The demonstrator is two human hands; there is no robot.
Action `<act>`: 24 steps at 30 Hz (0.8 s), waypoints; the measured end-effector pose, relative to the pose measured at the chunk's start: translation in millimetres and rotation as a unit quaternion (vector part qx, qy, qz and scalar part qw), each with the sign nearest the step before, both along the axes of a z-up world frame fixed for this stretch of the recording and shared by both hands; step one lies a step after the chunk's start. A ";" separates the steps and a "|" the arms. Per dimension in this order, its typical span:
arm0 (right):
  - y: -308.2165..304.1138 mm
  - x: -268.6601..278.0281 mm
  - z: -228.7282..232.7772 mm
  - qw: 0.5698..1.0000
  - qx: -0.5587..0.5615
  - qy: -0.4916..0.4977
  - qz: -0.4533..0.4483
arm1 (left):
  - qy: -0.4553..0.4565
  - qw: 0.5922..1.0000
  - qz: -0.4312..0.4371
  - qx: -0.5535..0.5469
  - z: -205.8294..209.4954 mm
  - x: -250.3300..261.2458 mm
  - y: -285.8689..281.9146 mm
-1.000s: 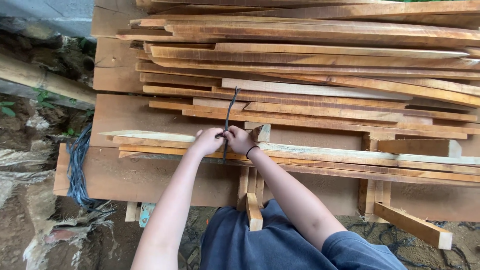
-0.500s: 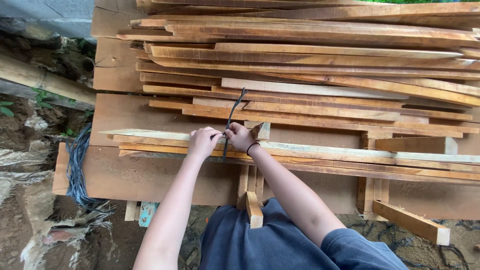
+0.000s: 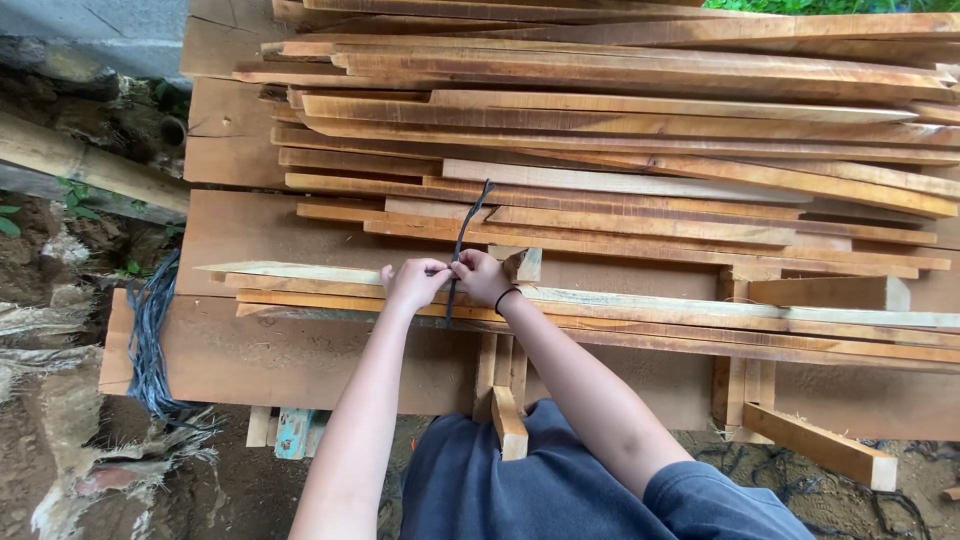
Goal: Bundling wood slats together using plastic ties.
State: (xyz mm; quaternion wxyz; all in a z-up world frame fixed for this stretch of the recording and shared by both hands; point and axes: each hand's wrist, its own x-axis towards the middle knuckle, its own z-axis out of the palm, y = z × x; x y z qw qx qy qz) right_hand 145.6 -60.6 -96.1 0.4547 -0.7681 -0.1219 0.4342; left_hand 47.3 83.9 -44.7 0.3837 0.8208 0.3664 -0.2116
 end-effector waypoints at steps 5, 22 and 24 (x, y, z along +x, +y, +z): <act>-5.7 -6.6 24.2 0.995 0.068 -0.069 -0.019 | 0.008 1.000 -0.009 0.021 -8.9 -0.3 -0.1; -16.5 -15.5 44.9 0.887 0.167 -0.413 0.121 | -0.087 0.993 -0.052 0.052 -22.4 -19.0 -2.8; -15.0 -12.4 13.7 0.871 0.120 -0.452 0.149 | -0.141 0.987 -0.048 0.061 -17.5 -21.3 -5.0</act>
